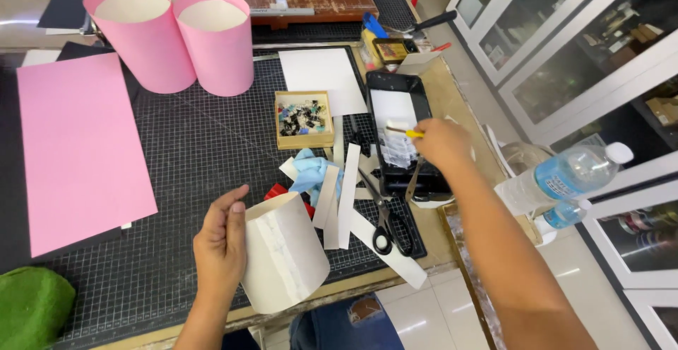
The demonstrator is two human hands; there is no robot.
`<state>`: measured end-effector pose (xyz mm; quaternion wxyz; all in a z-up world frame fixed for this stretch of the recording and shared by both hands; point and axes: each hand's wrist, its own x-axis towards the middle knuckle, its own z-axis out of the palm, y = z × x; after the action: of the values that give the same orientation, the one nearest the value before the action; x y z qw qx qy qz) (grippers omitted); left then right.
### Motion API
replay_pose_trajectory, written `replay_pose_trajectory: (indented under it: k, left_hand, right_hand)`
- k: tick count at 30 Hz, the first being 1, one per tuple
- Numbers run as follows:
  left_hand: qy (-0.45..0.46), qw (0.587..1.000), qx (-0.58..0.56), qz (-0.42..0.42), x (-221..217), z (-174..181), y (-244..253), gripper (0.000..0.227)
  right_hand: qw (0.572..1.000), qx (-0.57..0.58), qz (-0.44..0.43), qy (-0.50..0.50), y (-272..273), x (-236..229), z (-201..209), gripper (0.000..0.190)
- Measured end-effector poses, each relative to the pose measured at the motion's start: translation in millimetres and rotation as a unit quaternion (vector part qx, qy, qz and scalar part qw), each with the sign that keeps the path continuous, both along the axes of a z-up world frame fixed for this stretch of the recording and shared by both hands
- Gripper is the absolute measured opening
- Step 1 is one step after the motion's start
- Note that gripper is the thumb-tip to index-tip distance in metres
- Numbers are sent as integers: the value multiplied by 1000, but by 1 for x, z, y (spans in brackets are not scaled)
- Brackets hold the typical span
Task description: Wrapping paper around cylindrical tubes and securing it with adhesive
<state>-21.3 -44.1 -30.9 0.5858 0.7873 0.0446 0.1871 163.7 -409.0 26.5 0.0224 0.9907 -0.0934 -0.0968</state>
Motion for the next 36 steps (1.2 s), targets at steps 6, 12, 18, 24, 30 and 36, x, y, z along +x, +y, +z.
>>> replay_pose_trajectory:
  k: [6, 12, 18, 24, 30, 36]
  left_hand:
    - [29, 997, -40, 59, 8, 10, -2, 30]
    - [9, 992, -104, 66, 5, 4, 8, 29]
    - [-61, 980, -181, 58, 21, -50, 28, 25]
    - [-84, 971, -217, 46, 13, -35, 26, 26]
    - [-97, 973, -207, 28, 10, -33, 24, 27]
    - [-86, 971, -215, 62, 8, -40, 30, 25]
  right_hand:
    - [998, -12, 52, -28, -21, 7, -24, 28]
    - [997, -20, 74, -23, -5, -28, 16, 32]
    - [995, 50, 45, -77, -28, -11, -31, 37]
    - [994, 96, -19, -54, 46, -168, 70, 53]
    - [919, 285, 218, -162, 104, -250, 43, 42]
    - [913, 380, 105, -108, 98, -307, 29, 54]
